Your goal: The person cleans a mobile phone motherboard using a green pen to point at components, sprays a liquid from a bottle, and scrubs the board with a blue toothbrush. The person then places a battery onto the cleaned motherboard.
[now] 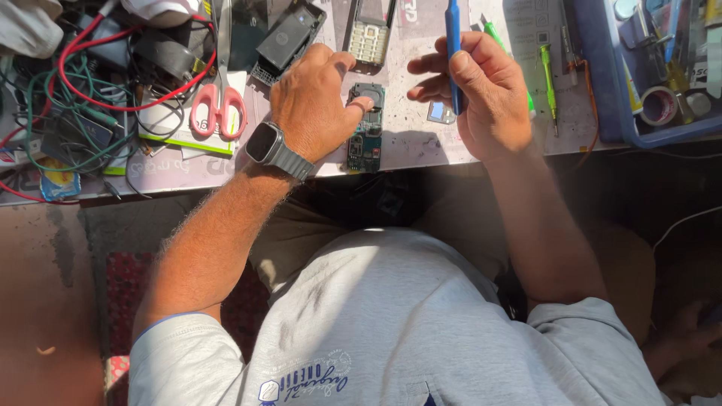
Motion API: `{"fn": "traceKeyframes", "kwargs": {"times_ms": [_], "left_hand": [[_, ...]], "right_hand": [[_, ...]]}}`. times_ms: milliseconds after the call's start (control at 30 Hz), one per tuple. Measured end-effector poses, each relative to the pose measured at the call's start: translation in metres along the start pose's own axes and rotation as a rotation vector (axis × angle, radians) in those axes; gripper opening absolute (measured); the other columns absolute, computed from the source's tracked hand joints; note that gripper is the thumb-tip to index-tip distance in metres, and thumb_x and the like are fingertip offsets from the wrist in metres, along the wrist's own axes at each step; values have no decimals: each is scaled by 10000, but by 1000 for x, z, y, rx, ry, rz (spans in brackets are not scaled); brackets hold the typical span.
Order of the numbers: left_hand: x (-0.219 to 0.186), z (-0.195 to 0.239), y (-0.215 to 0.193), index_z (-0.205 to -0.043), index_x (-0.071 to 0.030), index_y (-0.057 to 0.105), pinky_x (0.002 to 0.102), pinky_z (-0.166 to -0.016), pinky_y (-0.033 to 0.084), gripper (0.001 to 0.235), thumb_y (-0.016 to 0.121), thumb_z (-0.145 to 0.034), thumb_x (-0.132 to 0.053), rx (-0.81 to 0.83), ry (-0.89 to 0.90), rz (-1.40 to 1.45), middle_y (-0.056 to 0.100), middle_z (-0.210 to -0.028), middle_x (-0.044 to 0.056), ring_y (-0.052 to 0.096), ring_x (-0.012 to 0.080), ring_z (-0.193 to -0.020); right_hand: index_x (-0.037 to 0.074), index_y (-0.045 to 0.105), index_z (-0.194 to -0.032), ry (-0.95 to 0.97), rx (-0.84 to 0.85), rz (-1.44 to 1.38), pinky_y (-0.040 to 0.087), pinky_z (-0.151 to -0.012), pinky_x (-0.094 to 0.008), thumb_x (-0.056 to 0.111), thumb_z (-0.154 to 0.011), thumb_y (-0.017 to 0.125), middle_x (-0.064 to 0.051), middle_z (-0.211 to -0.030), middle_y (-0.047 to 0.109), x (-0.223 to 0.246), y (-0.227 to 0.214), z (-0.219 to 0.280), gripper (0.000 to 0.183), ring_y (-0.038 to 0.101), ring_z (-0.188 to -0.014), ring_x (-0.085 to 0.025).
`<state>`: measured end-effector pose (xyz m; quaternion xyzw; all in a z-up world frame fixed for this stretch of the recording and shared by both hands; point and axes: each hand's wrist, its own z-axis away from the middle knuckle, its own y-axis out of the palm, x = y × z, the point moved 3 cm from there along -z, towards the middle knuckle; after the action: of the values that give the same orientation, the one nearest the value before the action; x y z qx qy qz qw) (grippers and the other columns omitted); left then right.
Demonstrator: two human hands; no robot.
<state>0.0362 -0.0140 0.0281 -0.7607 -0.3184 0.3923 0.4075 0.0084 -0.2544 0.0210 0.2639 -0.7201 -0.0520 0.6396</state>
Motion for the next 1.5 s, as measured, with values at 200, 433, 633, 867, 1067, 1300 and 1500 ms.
{"fn": "traceKeyframes", "kwargs": {"times_ms": [200, 433, 633, 867, 1067, 1300, 1500], "left_hand": [[74, -90, -48, -1107, -41, 673, 308, -753, 593, 248, 777, -1017, -247, -471, -43, 460, 679, -1058, 42, 709, 158, -884], [124, -183, -30, -917, -34, 718, 244, -772, 521, 321, 661, -1035, -327, -307, -83, 1062, 709, -887, 3, 625, 103, -823], [125, -193, -24, -870, -78, 723, 233, -655, 528, 244, 704, -933, -313, -218, -332, 1079, 704, -811, -21, 628, 58, -748], [110, -186, -37, -991, -93, 707, 270, -751, 613, 206, 854, -906, -210, -262, -13, 822, 780, -934, 45, 749, 116, -857], [104, -185, -37, -1150, -98, 705, 310, -846, 626, 166, 727, -1002, -170, -241, 155, 586, 771, -1099, 77, 734, 147, -982], [109, -188, -37, -1335, -44, 602, 322, -996, 564, 336, 471, -1087, -230, -40, 112, 1026, 741, -1216, 90, 702, 145, -1102], [112, -196, -28, -1201, -60, 675, 329, -938, 561, 304, 570, -1020, -281, -97, -100, 1040, 763, -1098, 97, 709, 153, -1019]], "right_hand": [[18, 474, -1514, 3, -77, -114, 534, -568, -274, 177, -1114, 596, -186, -1080, 699, -8, 21, -52, 447, 555, -614, -97], [54, 416, -1532, 80, -71, -243, 514, -486, -262, 166, -1078, 559, -155, -991, 706, -17, 49, -103, 489, 500, -521, -81], [27, 397, -1538, 100, -68, -213, 505, -458, -251, 145, -1072, 534, -146, -953, 710, -21, 61, -126, 499, 499, -493, -66], [5, 376, -1535, 75, -87, -197, 496, -430, -243, 160, -1059, 534, -135, -916, 708, -18, 67, -136, 525, 502, -473, -48], [-7, 380, -1539, 77, -114, -227, 489, -432, -242, 154, -1069, 532, -129, -908, 695, -21, 62, -131, 520, 502, -481, -51], [33, 374, -1552, 107, -105, -263, 478, -436, -247, 153, -1062, 522, -123, -908, 694, -24, 72, -126, 526, 483, -485, -51], [35, 362, -1553, 109, -105, -277, 487, -451, -258, 146, -1056, 524, -130, -920, 696, -23, 76, -128, 535, 483, -488, -60]]}}
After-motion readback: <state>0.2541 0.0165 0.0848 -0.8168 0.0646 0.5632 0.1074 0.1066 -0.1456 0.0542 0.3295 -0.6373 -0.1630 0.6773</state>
